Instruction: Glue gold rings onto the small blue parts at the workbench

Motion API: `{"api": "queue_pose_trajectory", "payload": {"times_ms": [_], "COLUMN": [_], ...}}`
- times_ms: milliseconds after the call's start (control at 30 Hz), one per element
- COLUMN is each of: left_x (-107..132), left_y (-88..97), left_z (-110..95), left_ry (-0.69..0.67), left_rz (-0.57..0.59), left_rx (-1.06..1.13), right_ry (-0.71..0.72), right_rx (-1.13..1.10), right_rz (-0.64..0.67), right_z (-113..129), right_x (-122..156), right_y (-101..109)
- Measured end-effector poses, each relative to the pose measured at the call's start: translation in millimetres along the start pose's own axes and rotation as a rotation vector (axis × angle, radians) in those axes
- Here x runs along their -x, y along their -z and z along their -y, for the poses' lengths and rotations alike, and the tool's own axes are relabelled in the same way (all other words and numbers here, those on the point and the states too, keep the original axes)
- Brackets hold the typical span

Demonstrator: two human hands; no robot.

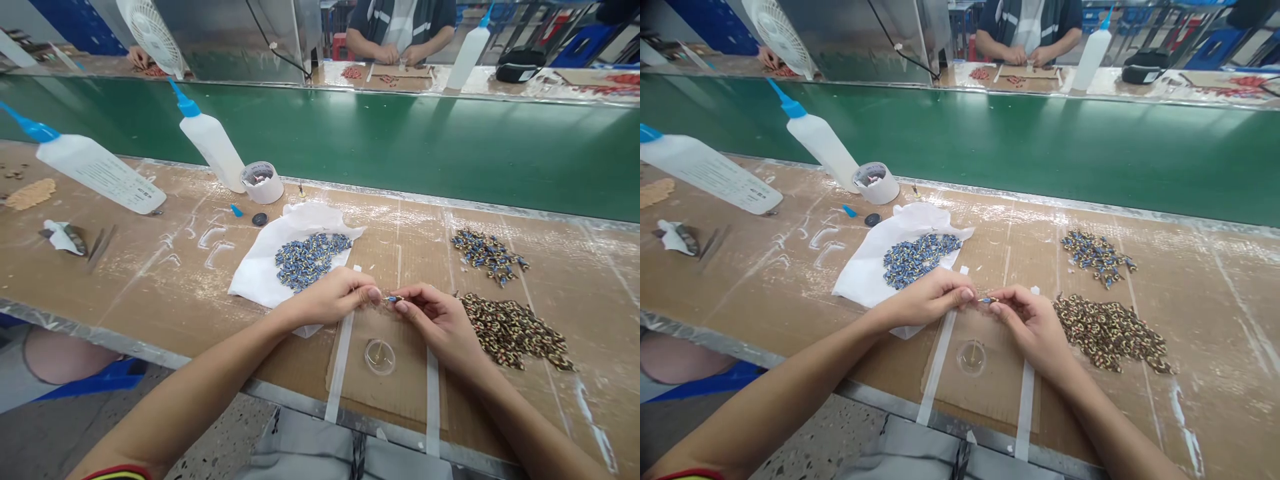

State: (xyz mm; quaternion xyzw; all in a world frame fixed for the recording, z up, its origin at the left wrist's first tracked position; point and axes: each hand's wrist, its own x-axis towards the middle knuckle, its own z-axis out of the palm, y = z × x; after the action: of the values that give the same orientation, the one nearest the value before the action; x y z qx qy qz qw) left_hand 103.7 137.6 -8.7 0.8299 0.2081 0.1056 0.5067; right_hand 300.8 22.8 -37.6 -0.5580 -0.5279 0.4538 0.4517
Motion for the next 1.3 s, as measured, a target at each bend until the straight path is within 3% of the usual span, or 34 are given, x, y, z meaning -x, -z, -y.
{"api": "queue_pose_trajectory", "payload": {"times_ms": [100, 200, 333, 467, 567, 733, 1000, 1133, 1300], "left_x": [2, 3, -3, -13, -19, -22, -8, -1, 0], "left_y": [17.8, 32.2, 35.8, 29.3, 23.3, 16.4, 33.8, 44.0, 45.7], "left_z": [4, 14, 30, 35, 33, 30, 29, 29, 27], "left_ry": [0.041, 0.069, 0.051, 0.124, 0.175, 0.151, 0.074, 0.115, 0.147], "left_rz": [-0.276, -0.489, -0.544, -0.583, -0.584, -0.535, -0.595, -0.634, -0.577], "left_rx": [-0.143, -0.358, -0.521, -0.588, -0.634, -0.728, -0.667, -0.502, -0.073], "right_ry": [0.047, 0.085, -0.031, -0.117, -0.065, -0.008, 0.074, 0.109, 0.097], "right_rx": [0.089, 0.289, 0.622, 0.696, 0.655, 0.636, 0.554, 0.517, 0.515], "right_rz": [-0.122, -0.387, -0.71, -0.758, -0.763, -0.697, -0.623, -0.568, -0.522], "right_z": [4, 5, -6, -21, -22, -15, -3, 0, 6], "right_x": [2, -2, -12, -18, -18, -17, -13, -10, -8], "right_y": [15, 46, 97, 125, 122, 97, 74, 68, 60]}}
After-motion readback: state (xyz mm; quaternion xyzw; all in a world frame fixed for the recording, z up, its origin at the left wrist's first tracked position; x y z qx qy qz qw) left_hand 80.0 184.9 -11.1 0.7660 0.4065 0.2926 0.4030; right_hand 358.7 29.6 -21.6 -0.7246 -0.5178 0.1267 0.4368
